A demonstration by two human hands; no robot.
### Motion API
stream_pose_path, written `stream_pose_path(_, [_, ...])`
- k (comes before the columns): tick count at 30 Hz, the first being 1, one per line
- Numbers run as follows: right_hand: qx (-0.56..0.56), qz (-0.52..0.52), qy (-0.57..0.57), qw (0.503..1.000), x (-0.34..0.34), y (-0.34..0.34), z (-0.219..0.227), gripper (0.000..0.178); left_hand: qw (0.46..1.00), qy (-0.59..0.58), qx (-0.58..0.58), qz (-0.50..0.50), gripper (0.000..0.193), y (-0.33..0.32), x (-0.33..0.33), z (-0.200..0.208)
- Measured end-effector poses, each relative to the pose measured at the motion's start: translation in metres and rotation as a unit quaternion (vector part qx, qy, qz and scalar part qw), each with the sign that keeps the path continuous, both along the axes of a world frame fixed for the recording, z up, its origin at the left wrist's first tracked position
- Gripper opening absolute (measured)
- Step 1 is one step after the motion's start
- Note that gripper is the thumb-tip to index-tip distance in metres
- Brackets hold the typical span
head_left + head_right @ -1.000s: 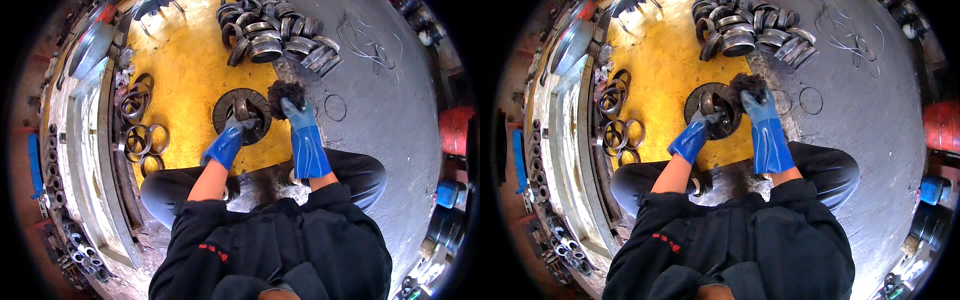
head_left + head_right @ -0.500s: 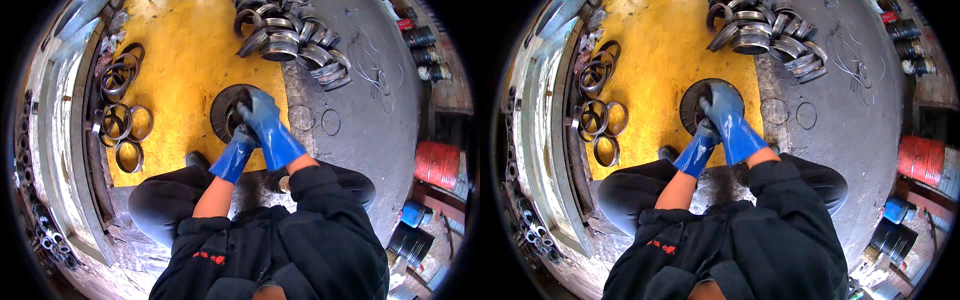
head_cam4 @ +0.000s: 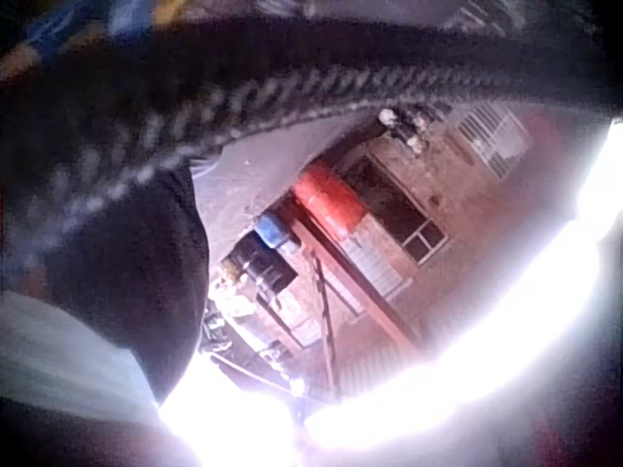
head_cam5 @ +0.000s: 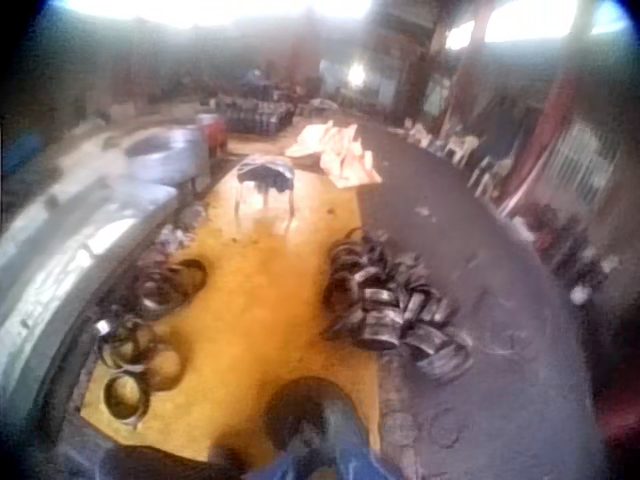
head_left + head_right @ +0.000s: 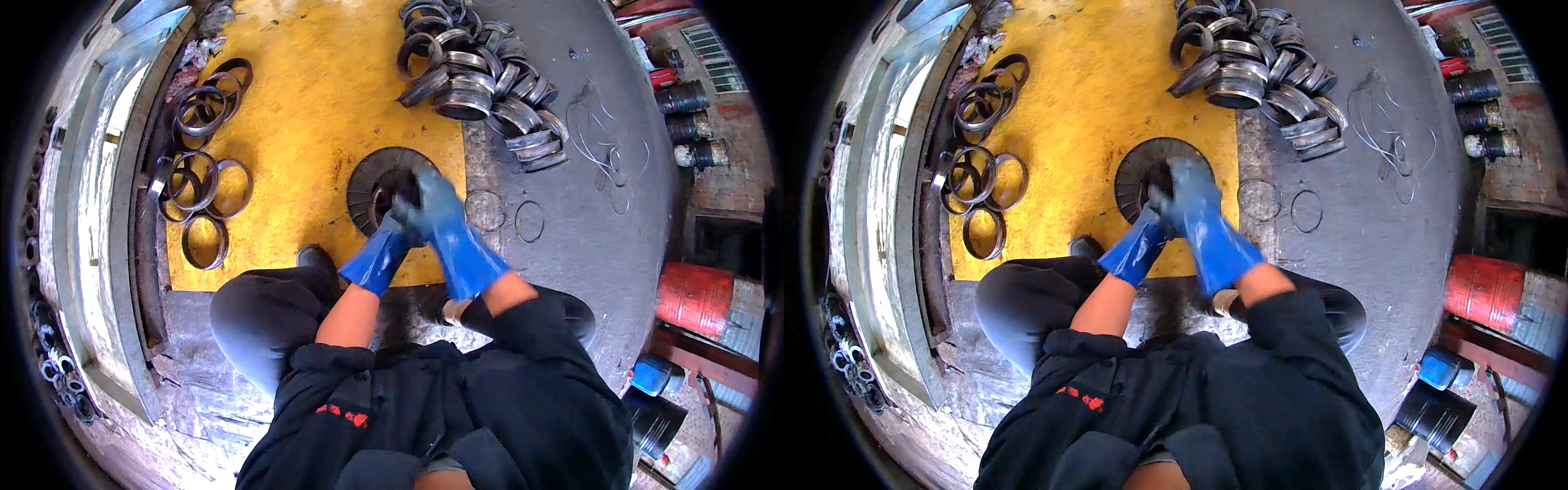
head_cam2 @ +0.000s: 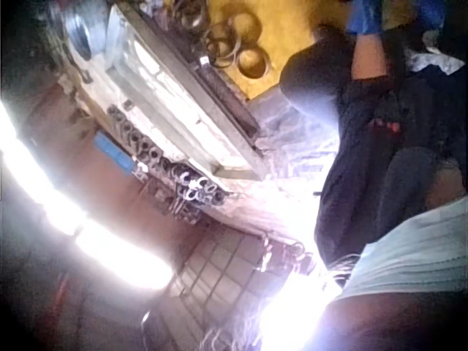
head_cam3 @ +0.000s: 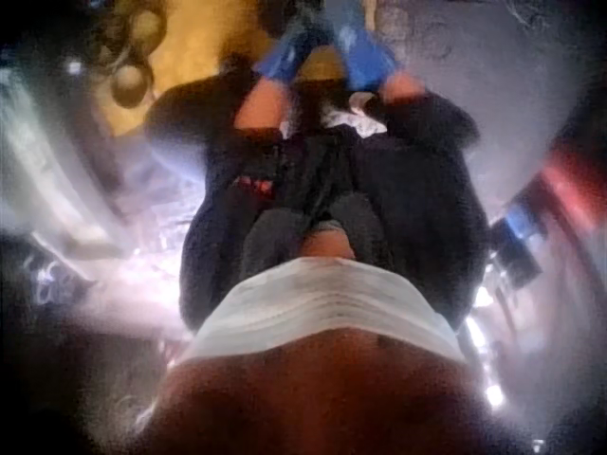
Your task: The person sits on the floor and repeatedly picks up curved metal parts from a pile, wipes them with a dark cloth, and places them back down. The person continues this process for multiple parts throughout the clip.
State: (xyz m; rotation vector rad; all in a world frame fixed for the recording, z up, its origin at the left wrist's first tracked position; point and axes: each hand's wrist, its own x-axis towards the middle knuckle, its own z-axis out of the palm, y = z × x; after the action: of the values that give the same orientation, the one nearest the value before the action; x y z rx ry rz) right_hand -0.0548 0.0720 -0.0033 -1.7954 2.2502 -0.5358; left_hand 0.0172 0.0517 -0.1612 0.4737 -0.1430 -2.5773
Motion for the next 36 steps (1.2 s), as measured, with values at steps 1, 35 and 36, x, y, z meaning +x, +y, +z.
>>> stream_pose_path(1, [-0.032,-0.001,0.002,1.000,0.006,0.026,0.004,0.062,0.998,0.012,-0.063,0.011,0.057,0.005,-0.004,-0.010])
stream_pose_path(35, [-0.265,0.042,-0.051,0.962,0.002,0.057,-0.025,0.057,0.972,-0.177,-0.145,-0.049,0.041,0.042,0.017,-0.045])
stream_pose_path(36, [-0.222,0.008,-0.067,0.973,0.001,0.048,-0.025,0.058,0.971,-0.173,-0.157,-0.049,0.043,0.043,0.018,-0.058])
